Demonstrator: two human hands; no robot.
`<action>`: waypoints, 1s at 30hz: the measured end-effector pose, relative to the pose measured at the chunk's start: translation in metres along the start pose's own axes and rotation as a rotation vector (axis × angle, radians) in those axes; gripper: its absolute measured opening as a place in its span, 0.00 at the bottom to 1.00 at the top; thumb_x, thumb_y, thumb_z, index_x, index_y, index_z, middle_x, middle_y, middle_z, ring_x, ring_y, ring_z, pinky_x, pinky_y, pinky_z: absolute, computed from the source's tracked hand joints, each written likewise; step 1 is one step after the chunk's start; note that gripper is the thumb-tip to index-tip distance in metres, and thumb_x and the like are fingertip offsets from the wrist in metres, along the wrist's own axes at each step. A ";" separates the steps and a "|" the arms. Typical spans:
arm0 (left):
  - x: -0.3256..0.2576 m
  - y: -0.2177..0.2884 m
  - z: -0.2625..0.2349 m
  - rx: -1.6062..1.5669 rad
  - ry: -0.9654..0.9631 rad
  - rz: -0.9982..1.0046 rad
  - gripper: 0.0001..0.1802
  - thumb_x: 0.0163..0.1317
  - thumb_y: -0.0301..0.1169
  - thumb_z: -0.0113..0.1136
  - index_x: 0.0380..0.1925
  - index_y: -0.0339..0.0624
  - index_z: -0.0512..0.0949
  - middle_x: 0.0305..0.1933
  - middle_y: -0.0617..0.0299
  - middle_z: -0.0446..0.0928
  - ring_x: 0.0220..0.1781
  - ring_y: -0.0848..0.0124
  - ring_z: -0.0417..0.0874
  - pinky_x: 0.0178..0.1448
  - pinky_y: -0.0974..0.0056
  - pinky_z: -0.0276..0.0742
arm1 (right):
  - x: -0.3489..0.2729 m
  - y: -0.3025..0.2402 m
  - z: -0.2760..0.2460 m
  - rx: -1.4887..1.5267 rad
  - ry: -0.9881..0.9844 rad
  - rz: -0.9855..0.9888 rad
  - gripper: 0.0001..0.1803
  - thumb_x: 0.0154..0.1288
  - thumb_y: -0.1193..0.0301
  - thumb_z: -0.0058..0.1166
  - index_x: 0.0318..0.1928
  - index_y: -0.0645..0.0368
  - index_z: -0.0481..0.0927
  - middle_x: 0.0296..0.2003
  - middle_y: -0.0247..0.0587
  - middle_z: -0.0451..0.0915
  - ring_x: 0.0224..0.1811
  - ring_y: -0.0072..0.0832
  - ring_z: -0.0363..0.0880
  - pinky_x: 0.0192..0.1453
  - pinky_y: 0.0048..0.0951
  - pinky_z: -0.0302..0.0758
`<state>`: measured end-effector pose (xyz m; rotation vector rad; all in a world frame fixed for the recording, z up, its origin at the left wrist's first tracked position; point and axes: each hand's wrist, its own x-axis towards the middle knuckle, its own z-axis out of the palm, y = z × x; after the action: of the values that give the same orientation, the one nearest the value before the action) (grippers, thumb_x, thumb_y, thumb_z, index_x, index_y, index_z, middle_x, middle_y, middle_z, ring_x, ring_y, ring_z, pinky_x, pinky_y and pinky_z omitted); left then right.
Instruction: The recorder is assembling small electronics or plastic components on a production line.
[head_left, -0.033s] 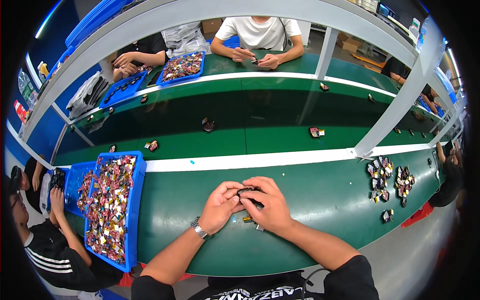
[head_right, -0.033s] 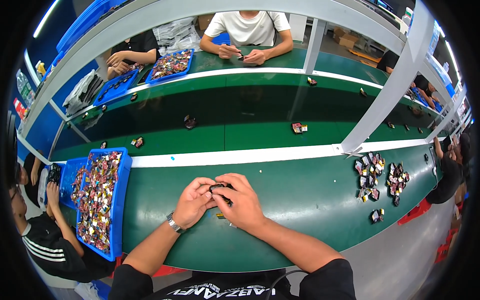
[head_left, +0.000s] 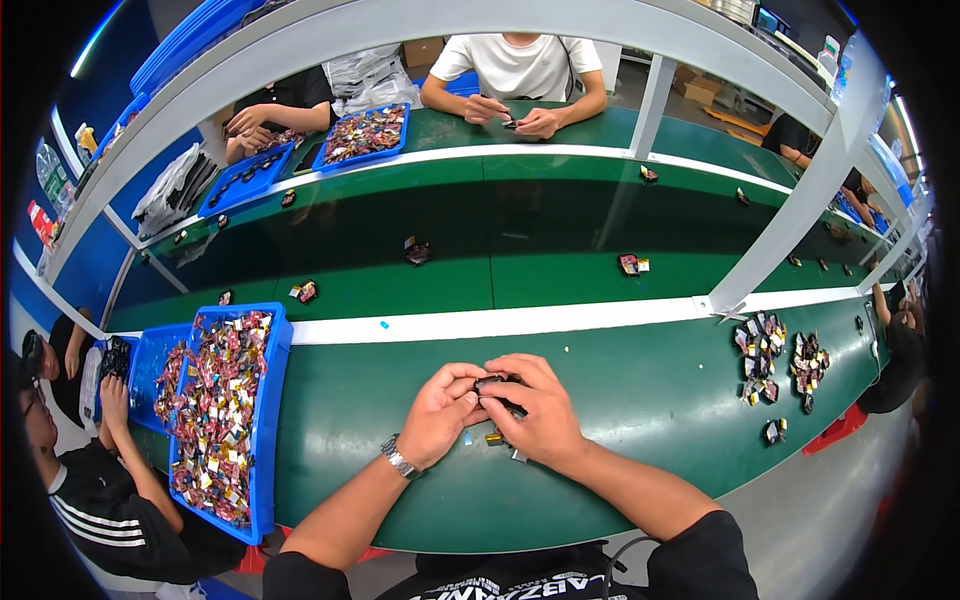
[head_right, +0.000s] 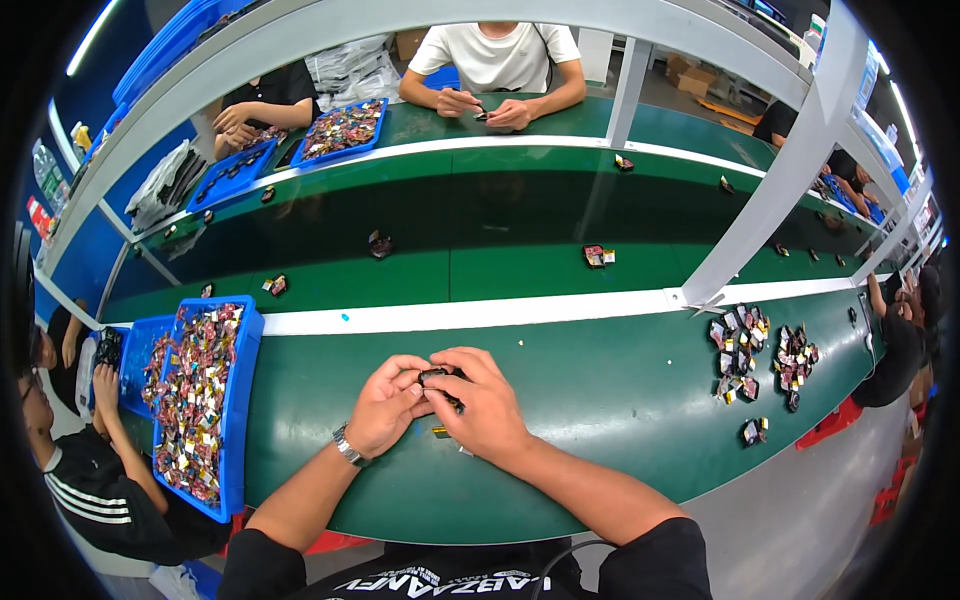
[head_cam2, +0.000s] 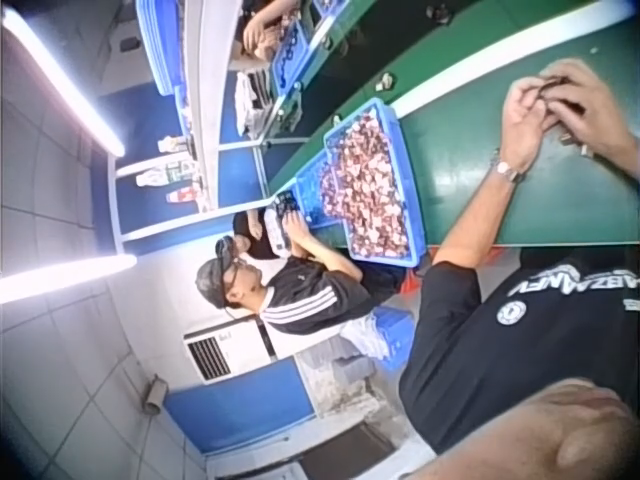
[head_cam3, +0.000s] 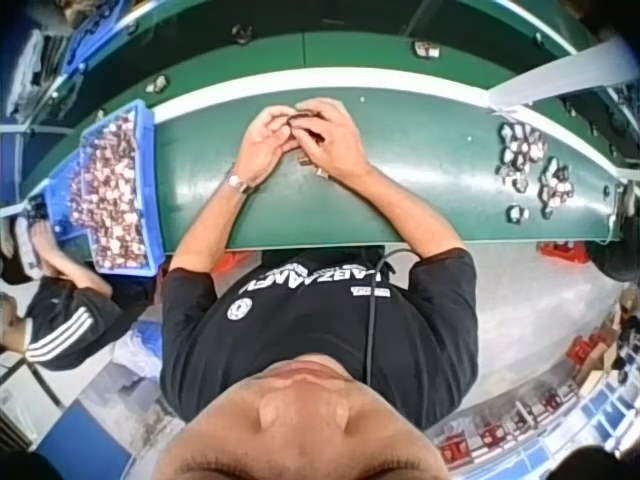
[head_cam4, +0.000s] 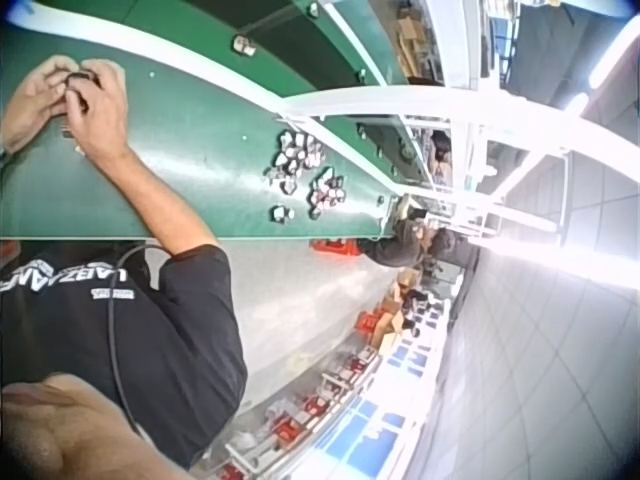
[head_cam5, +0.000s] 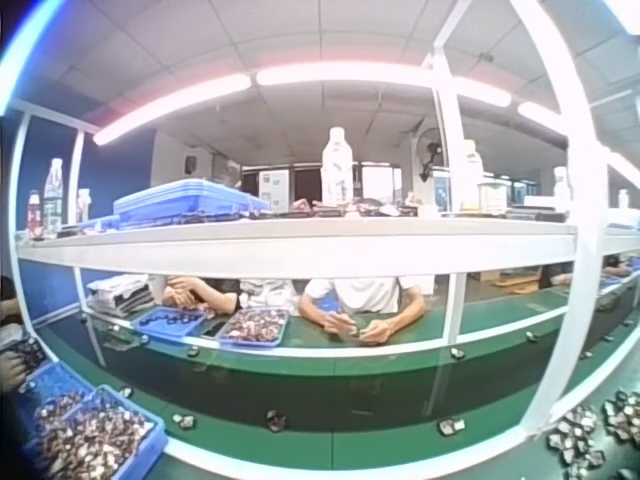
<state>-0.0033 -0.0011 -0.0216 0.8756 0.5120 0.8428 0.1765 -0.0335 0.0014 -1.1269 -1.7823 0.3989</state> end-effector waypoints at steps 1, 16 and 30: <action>0.000 0.000 0.000 0.001 0.000 0.000 0.16 0.71 0.21 0.49 0.57 0.40 0.66 0.62 0.50 0.73 0.62 0.64 0.77 0.65 0.54 0.77 | 0.000 0.000 0.000 0.000 0.001 0.000 0.09 0.54 0.77 0.65 0.38 0.60 0.86 0.51 0.43 0.80 0.56 0.41 0.76 0.54 0.36 0.79; 0.000 0.002 0.002 -0.004 0.018 -0.020 0.14 0.73 0.24 0.49 0.57 0.40 0.67 0.57 0.54 0.77 0.61 0.65 0.78 0.64 0.55 0.78 | 0.002 0.000 -0.008 0.103 -0.132 0.095 0.07 0.58 0.75 0.63 0.38 0.58 0.84 0.54 0.42 0.78 0.58 0.42 0.73 0.59 0.38 0.74; -0.001 0.002 0.005 0.054 0.058 0.004 0.14 0.73 0.24 0.48 0.57 0.39 0.67 0.55 0.55 0.77 0.57 0.67 0.80 0.61 0.57 0.79 | -0.001 -0.002 -0.001 0.000 -0.008 0.009 0.11 0.55 0.76 0.66 0.41 0.60 0.86 0.52 0.42 0.79 0.58 0.41 0.74 0.56 0.37 0.77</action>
<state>-0.0010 -0.0031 -0.0167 0.9035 0.5858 0.8634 0.1768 -0.0356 0.0024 -1.1350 -1.7849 0.4100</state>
